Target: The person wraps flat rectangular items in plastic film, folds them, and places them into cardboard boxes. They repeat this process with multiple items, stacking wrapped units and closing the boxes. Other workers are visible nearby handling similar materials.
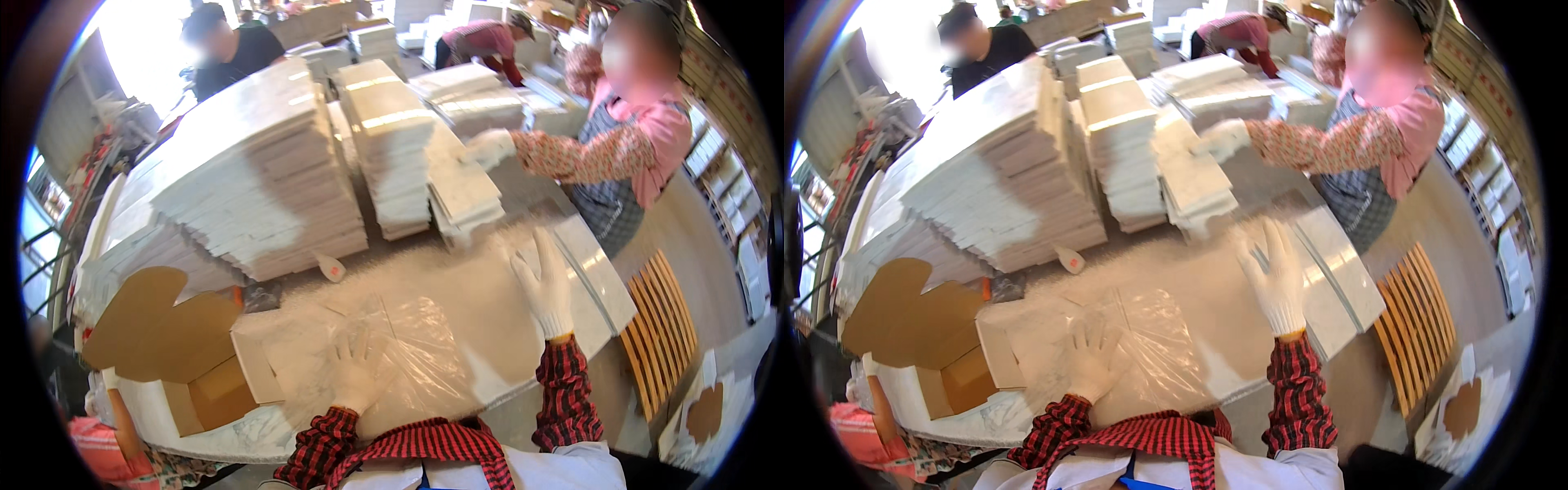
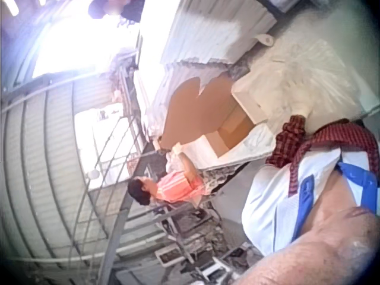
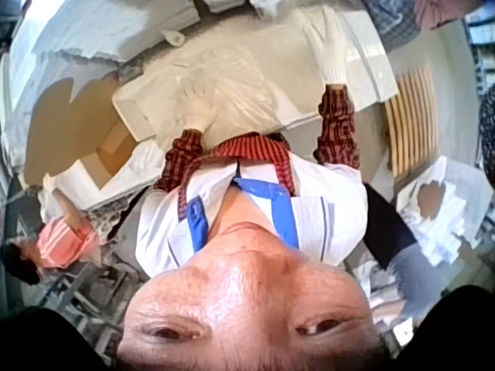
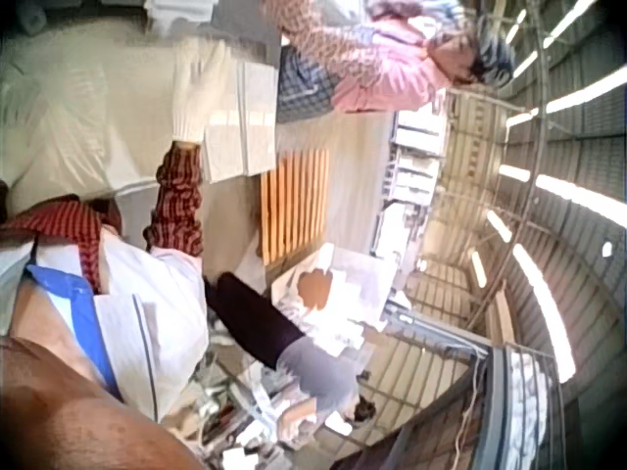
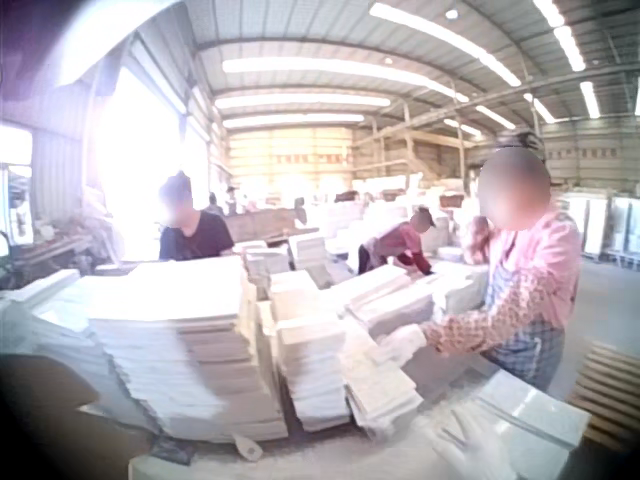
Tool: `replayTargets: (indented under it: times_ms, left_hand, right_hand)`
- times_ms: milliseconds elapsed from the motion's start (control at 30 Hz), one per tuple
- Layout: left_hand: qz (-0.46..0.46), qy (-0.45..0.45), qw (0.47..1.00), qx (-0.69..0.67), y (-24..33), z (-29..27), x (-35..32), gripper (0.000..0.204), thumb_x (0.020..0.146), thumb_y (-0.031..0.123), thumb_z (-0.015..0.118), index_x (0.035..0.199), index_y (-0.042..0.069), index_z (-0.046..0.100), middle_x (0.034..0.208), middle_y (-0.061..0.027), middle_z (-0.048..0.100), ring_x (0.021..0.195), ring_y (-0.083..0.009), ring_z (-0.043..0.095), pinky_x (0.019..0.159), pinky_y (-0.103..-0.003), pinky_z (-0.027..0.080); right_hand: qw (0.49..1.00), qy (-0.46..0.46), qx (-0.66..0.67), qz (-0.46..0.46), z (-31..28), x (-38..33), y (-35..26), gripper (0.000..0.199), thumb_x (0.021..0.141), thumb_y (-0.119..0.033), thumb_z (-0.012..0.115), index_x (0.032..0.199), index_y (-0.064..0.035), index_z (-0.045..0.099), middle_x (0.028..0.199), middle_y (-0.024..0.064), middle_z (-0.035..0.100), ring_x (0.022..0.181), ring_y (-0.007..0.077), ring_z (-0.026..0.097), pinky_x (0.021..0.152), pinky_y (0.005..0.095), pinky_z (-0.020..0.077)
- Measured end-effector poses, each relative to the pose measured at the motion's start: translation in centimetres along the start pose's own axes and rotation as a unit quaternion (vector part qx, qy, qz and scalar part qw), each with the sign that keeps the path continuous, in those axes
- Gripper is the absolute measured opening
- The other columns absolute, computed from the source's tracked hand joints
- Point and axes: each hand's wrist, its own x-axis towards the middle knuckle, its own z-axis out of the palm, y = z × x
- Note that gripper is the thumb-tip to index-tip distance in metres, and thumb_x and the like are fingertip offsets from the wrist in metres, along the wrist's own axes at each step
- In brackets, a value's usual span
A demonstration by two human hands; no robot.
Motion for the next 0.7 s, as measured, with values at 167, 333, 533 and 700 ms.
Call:
replayTargets:
  times_ms: [167, 333, 533, 700]
  left_hand:
    - [-0.010, 0.012, 1.000, -0.023, -0.1, -0.5, 0.1, 0.066, 0.092, 0.059, 0.063, 0.146, 0.022, 0.061, 0.162, -0.0129, 0.045, 0.141, -0.0457, 0.042, 0.114, -0.063, 0.030]
    - [-0.007, 0.033, 0.999, -0.040, 0.0, 0.2, 0.1, 0.066, 0.092, 0.059, 0.063, 0.147, 0.023, 0.061, 0.163, -0.0121, 0.045, 0.143, -0.0452, 0.040, 0.114, -0.063, 0.029]
    - [-0.027, 0.036, 0.997, -0.066, -0.2, 0.5, -0.7, 0.067, 0.091, 0.057, 0.065, 0.148, 0.022, 0.059, 0.168, -0.0145, 0.038, 0.146, -0.0489, 0.035, 0.120, -0.064, 0.025]
    - [-0.036, 0.047, 0.997, -0.042, -0.4, 1.9, -0.4, 0.069, 0.092, 0.058, 0.063, 0.152, 0.024, 0.057, 0.170, -0.0137, 0.035, 0.148, -0.0465, 0.034, 0.121, -0.063, 0.024]
  right_hand:
    - [0.992, -0.108, -0.002, -0.063, 3.3, 13.1, -9.6, 0.087, 0.083, -0.049, 0.081, 0.153, -0.0107, 0.048, 0.148, 0.0255, 0.056, 0.131, 0.0424, 0.060, 0.107, 0.0492, 0.0508]
    - [0.936, -0.258, -0.227, 0.080, 9.7, 18.4, -9.2, 0.124, 0.065, -0.059, 0.090, 0.164, -0.0238, 0.025, 0.151, 0.0228, 0.050, 0.136, 0.0444, 0.055, 0.108, 0.0566, 0.0505]
    - [0.914, -0.272, -0.265, 0.139, 12.1, 18.5, -9.9, 0.130, 0.055, -0.052, 0.096, 0.163, -0.0251, 0.029, 0.148, 0.0198, 0.053, 0.138, 0.0395, 0.054, 0.108, 0.0534, 0.0508]
    - [0.921, -0.271, -0.256, 0.114, 12.4, 19.3, -8.5, 0.119, 0.054, -0.049, 0.093, 0.158, -0.0226, 0.041, 0.143, 0.0209, 0.059, 0.135, 0.0411, 0.056, 0.108, 0.0503, 0.0516]
